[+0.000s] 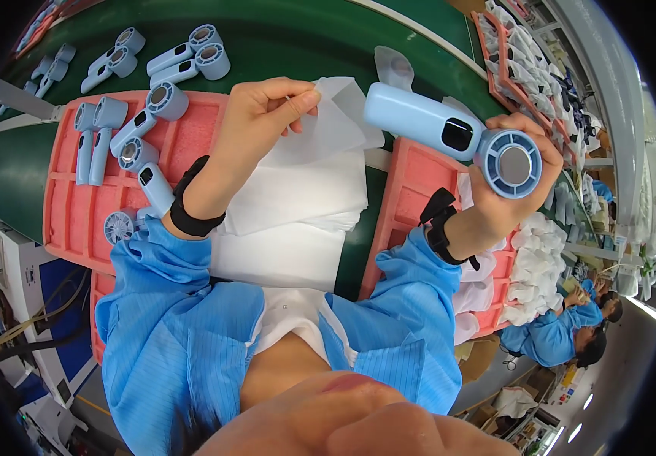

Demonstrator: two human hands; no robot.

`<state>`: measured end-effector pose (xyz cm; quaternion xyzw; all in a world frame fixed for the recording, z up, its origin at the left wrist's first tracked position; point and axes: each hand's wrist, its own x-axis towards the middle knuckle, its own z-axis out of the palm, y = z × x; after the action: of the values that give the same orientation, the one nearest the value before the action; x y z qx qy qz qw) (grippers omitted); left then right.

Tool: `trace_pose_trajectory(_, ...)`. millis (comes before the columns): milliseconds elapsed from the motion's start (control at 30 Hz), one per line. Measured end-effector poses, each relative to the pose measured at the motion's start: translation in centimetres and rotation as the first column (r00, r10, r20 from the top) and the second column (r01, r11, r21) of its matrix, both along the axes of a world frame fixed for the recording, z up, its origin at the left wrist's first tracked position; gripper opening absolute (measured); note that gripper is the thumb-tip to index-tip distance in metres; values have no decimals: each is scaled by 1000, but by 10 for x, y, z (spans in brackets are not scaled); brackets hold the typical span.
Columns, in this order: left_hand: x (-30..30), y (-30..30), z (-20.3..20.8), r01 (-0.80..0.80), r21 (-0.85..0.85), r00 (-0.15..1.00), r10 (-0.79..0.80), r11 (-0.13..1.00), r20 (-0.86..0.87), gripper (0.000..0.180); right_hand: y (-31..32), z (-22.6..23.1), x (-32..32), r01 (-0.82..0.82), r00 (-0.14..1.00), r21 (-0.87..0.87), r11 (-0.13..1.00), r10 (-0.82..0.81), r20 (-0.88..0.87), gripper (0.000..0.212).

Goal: The person wraps handheld fans in protective bags by hand, occasionally setting a fan aside to pick up a different one. They also pick up a purple fan, press its buttons, and place it back on the conveyor belt before returning to wrapping the blue fans.

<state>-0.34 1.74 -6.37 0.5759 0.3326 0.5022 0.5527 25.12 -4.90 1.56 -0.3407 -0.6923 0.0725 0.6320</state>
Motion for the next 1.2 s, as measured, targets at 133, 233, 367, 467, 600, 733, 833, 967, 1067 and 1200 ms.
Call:
trace_pose_trajectory(133, -2, -2, 0, 10, 20, 1000, -10, 1000, 6, 15, 0, -4, -8, 18, 997, 15, 1000, -19, 76, 60)
trace_pose_trajectory(233, -4, -5, 4, 16, -13, 999, -15, 1000, 47, 16, 7, -10, -13, -221, 971, -53, 974, 225, 79, 62)
trace_pose_trajectory(367, -9, 1, 1, -61, -53, 982, 69, 997, 176, 18, 18, -15, -30, -275, 949, -49, 960, 279, 143, 58)
trace_pose_trajectory(467, -7, -2, 2, -109, -61, 959, 121, 992, 256, 19, 18, -17, -29, -227, 940, -75, 971, 238, 246, 60)
trace_pose_trajectory(600, 0, -5, 0, -51, -99, 936, 83, 994, 343, 18, 29, -22, -43, -147, 901, -50, 988, 154, 405, 61)
trace_pose_trajectory(733, -3, 3, -7, 140, -164, 908, -61, 977, 415, 14, 32, -23, -50, -58, 875, 44, 997, 30, 484, 62)
trace_pose_trajectory(833, -9, 6, -7, 187, -100, 904, -131, 977, 407, 12, 37, -24, -52, -31, 877, 118, 993, -30, 479, 61)
trace_pose_trajectory(967, -7, -2, 5, -29, 186, 992, 6, 982, 125, 18, 43, -25, -58, -37, 893, 201, 979, -57, 445, 60)
trace_pose_trajectory(1067, -6, -1, 6, -255, 178, 939, 199, 951, 279, 26, 46, -27, -76, -51, 896, 230, 972, -57, 440, 60)
trace_pose_trajectory(1200, -6, 0, 4, -230, 82, 921, 190, 970, 339, 28, 47, -43, -95, -95, 900, 169, 981, 12, 435, 63)
